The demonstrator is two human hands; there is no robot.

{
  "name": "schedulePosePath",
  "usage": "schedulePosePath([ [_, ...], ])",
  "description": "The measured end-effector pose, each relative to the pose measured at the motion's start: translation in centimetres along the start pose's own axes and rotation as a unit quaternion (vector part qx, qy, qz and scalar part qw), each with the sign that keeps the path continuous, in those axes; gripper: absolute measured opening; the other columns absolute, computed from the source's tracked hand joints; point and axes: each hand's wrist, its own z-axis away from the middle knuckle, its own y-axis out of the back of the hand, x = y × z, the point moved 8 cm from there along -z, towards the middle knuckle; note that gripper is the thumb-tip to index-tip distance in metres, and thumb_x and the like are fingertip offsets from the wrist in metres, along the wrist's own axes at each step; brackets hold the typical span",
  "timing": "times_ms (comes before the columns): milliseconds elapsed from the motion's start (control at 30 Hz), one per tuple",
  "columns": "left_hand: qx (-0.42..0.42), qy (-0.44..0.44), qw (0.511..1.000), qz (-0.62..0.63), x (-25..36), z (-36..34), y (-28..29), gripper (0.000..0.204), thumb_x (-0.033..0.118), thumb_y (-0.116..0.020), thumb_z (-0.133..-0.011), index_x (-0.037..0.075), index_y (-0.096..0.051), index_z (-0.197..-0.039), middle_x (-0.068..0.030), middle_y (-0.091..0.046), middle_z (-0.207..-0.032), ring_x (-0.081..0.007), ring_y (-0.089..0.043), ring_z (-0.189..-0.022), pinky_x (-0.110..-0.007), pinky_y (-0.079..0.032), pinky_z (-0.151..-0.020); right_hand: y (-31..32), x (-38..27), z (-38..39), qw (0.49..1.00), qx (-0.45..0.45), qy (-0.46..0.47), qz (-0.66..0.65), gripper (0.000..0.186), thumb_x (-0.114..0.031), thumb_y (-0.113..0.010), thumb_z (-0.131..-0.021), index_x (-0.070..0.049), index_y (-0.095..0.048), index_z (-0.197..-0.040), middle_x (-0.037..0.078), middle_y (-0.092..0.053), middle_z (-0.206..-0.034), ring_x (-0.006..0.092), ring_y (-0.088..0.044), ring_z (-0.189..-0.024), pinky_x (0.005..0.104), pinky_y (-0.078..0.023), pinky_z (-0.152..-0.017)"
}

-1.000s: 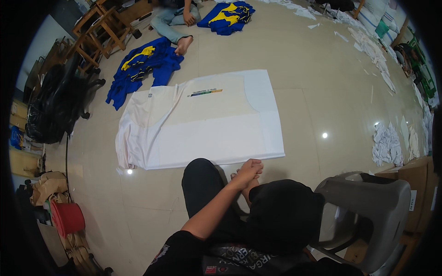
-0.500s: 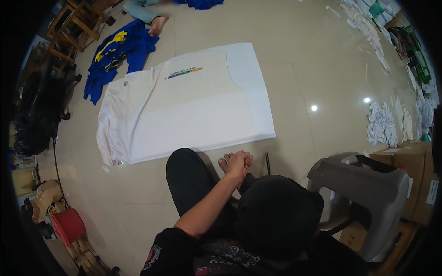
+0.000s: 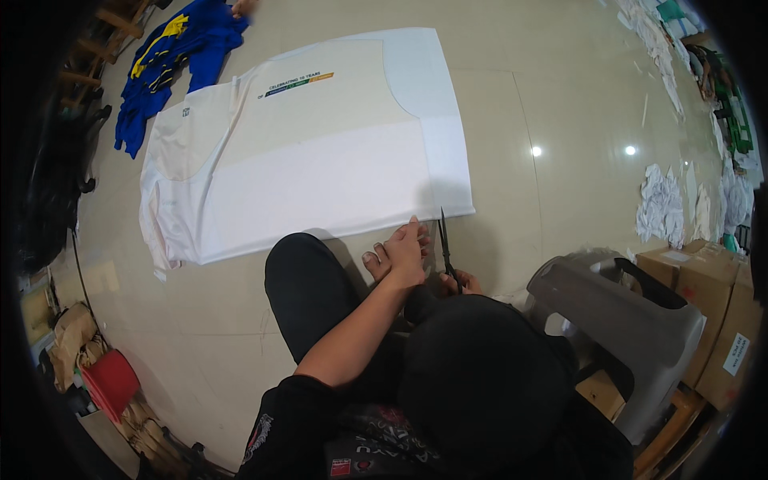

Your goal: The person unfolds a white fabric on the floor, smooths it out, and uses scissors to cut along a printed outline. The person adjusts the fabric and continues cutting to separate the patterned piece from the surrounding material.

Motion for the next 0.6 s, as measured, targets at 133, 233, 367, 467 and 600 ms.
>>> schedulePosePath([
  [133, 0.041, -0.038, 0.998, 0.011, 0.0, -0.1, 0.8, 0.035, 0.041, -0.074, -0.103, 0.008, -0.070, -0.110, -0.0006, -0.071, -0.096, -0.0120, -0.065, -0.074, -0.029, -0.047, -0.060, -0.2, 0.4, 0.0, 1.000, -0.014, 0.004, -0.016, 0.040, -0.039, -0.079, -0.098, 0.000, -0.072, -0.103, 0.000, -0.065, -0.081, 0.0091, -0.058, -0.072, 0.0291, -0.044, -0.065],
  [233, 0.022, 0.012, 1.000, 0.004, -0.5, -0.4, -0.1, 0.032, 0.041, -0.076, -0.102, 0.010, -0.070, -0.108, 0.0010, -0.070, -0.093, -0.0110, -0.062, -0.072, -0.026, -0.045, -0.058, -0.5, -0.2, 0.1, 0.999, -0.025, 0.006, -0.039, 0.038, -0.038, -0.079, -0.098, -0.001, -0.072, -0.103, 0.000, -0.065, -0.080, 0.0089, -0.057, -0.071, 0.0286, -0.043, -0.065],
  [367, -0.040, 0.036, 0.998, -0.018, -1.0, -1.4, -1.0, 0.031, 0.040, -0.079, -0.100, 0.011, -0.071, -0.105, 0.0020, -0.070, -0.092, -0.0100, -0.058, -0.067, -0.025, -0.043, -0.056, -1.2, -1.5, 0.7, 0.998, -0.033, -0.006, -0.058, 0.038, -0.038, -0.078, -0.099, -0.001, -0.072, -0.102, 0.000, -0.065, -0.080, 0.0087, -0.057, -0.071, 0.0285, -0.043, -0.064],
  [467, -0.046, 0.056, 0.996, -0.046, -1.6, -1.2, -1.7, 0.030, 0.040, -0.080, -0.099, 0.011, -0.073, -0.105, 0.0024, -0.070, -0.091, -0.0093, -0.059, -0.068, -0.025, -0.043, -0.056, -1.0, -1.6, 0.3, 0.998, -0.032, 0.000, -0.051, 0.039, -0.040, -0.078, -0.099, -0.001, -0.071, -0.101, 0.000, -0.065, -0.079, 0.0089, -0.057, -0.070, 0.0282, -0.043, -0.064],
  [600, -0.054, 0.035, 0.997, -0.048, -1.5, -1.4, -1.5, 0.032, 0.039, -0.081, -0.098, 0.009, -0.074, -0.108, 0.0018, -0.072, -0.095, -0.0090, -0.061, -0.070, -0.025, -0.043, -0.056, -1.1, -1.8, 0.2, 0.999, -0.030, -0.009, -0.040, 0.040, -0.042, -0.078, -0.098, -0.002, -0.070, -0.100, 0.000, -0.064, -0.078, 0.0090, -0.057, -0.069, 0.0274, -0.042, -0.063],
])
